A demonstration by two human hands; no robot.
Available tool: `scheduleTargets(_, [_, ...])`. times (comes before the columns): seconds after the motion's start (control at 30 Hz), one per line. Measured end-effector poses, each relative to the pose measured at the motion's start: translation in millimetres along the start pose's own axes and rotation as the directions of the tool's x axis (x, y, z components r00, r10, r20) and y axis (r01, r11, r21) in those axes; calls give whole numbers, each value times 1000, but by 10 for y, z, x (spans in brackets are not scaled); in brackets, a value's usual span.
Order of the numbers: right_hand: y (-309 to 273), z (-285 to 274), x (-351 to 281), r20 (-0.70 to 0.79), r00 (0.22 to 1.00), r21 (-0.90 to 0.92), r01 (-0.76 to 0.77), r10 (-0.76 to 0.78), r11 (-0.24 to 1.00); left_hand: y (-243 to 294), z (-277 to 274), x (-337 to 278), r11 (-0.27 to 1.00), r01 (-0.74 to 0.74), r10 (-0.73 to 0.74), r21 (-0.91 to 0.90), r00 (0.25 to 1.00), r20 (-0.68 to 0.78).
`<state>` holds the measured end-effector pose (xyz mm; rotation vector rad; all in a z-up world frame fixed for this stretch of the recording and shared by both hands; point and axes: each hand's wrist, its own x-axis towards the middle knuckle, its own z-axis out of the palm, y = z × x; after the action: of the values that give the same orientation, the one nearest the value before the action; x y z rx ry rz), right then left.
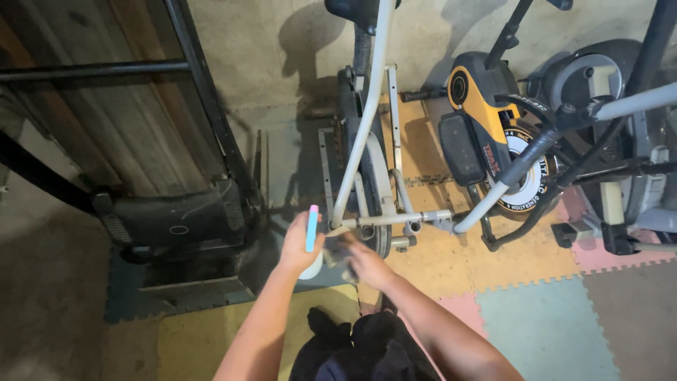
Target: The recorder is wiping down various elliptical and exercise machines using a spray bottle and a cloth.
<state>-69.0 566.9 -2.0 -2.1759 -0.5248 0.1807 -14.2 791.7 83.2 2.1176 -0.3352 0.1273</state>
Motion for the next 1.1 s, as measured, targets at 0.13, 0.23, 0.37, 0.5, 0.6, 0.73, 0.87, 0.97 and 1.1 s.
scheduleTargets(0.13, [371,-417,148,-193,855,456,-356,481,816,16,163,111,996,81,-80,-44,996,36])
scheduleTargets(0.23, [651,-938,595,-453,730,470,-292,511,833,97,261,165,996,56,-52,-76,997,57])
scheduleTargets(0.37, [653,-1669,1573,-396,783,868,149,480,473,131,362,252,998,15,-9,-67,996,88])
scheduleTargets(0.5, [157,-2053,2318,-175,786,958,-4,593,288,88,386,251,999,17,-11,-50,994,111])
scheduleTargets(0.6, [333,-1684,2660,-364,812,674,-107,456,730,124,387,239,996,91,-89,-14,988,126])
scheduleTargets(0.73, [136,-1110,2924,-280,858,473,-267,431,840,32,328,207,998,-56,56,-13,997,47])
scheduleTargets(0.87, [-337,-410,2953,-195,950,210,-200,242,957,-132,175,28,994,75,-73,-84,997,24])
scheduleTargets(0.97, [-867,-202,2761,-163,978,57,-123,131,991,-407,25,-85,999,21,-24,-47,997,-71])
scheduleTargets(1.1, [-1155,14,2300,-94,995,-135,-51,38,990,-368,-282,-215,994,113,-114,-14,986,-125])
